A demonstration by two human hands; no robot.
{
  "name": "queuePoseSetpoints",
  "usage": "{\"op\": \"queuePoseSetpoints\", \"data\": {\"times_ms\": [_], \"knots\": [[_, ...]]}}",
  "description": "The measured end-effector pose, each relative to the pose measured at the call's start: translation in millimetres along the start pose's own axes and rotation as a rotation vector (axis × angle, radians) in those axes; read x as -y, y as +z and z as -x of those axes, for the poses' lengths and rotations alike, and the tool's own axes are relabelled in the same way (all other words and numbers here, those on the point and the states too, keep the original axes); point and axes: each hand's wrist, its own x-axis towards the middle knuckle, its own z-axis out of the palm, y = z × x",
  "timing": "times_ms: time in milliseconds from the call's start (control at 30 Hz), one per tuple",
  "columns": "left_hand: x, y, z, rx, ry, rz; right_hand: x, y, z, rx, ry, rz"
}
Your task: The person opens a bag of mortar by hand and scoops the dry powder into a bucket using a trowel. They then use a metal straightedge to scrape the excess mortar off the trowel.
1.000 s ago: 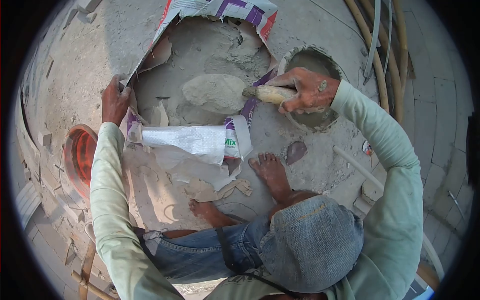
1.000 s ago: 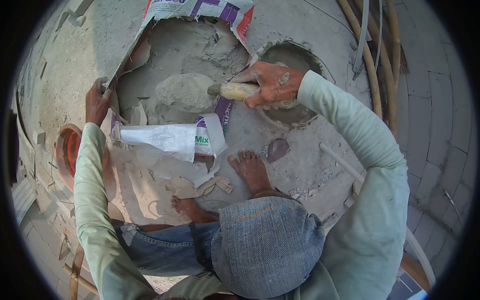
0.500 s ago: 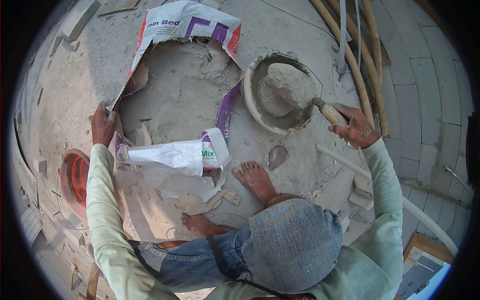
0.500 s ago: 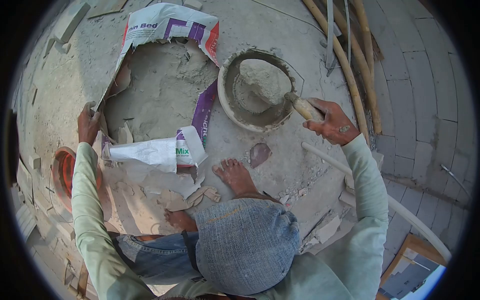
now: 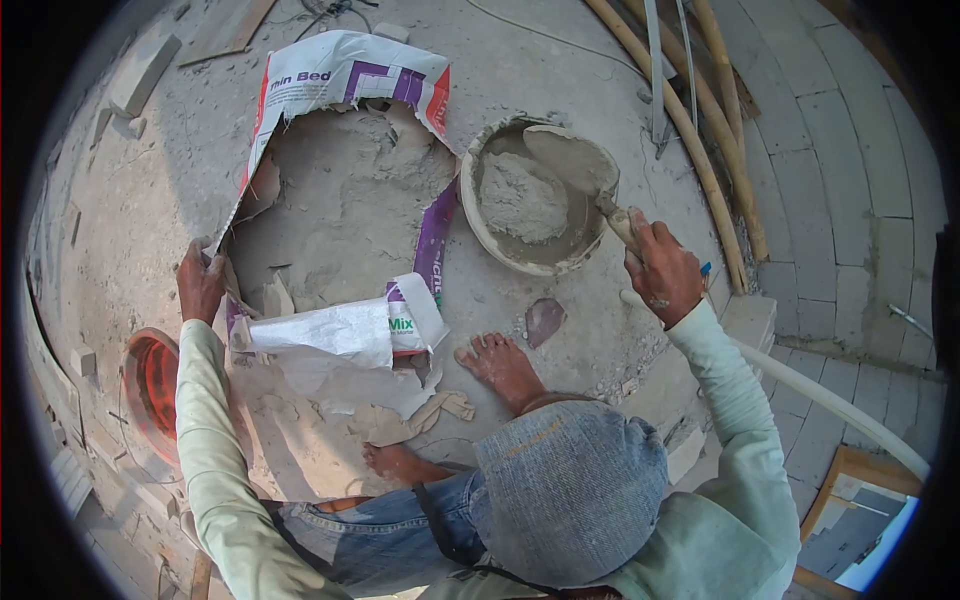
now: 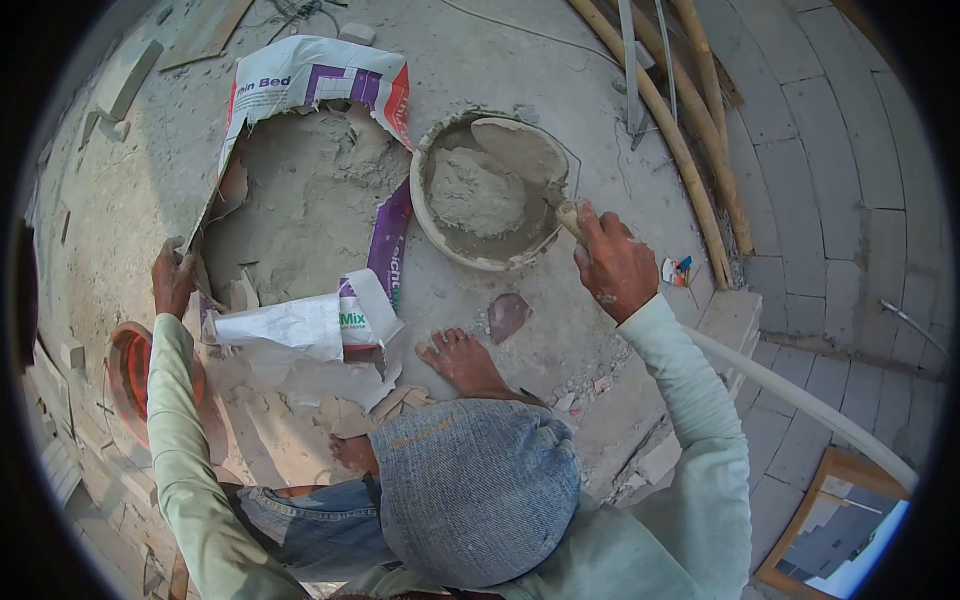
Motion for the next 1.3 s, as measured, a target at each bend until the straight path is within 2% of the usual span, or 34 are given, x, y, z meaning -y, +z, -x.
{"op": "queuePoseSetpoints", "data": {"times_ms": [200, 400, 567, 800, 1000, 1300], "knots": [[-10, -4, 4, 0.011, -0.051, 0.055, -7, -15, 8, -0.094, 0.038, 0.018], [-3, -2, 0, -0.002, -0.035, 0.020, 0, -34, 21, 0.016, 0.006, 0.084], [0, -2, -2, -0.011, -0.029, -0.004, 9, -40, 24, 0.045, -0.178, 0.162], [11, 1, -4, -0.003, 0.019, -0.020, 15, -24, 9, 0.157, -0.276, 0.306], [-1, -3, 1, -0.028, -0.015, 0.015, 3, -13, -7, 0.181, -0.221, 0.389], [2, -1, -3, -0.006, -0.037, -0.007, -5, -46, -14, 0.028, -0.076, 0.427]]}}
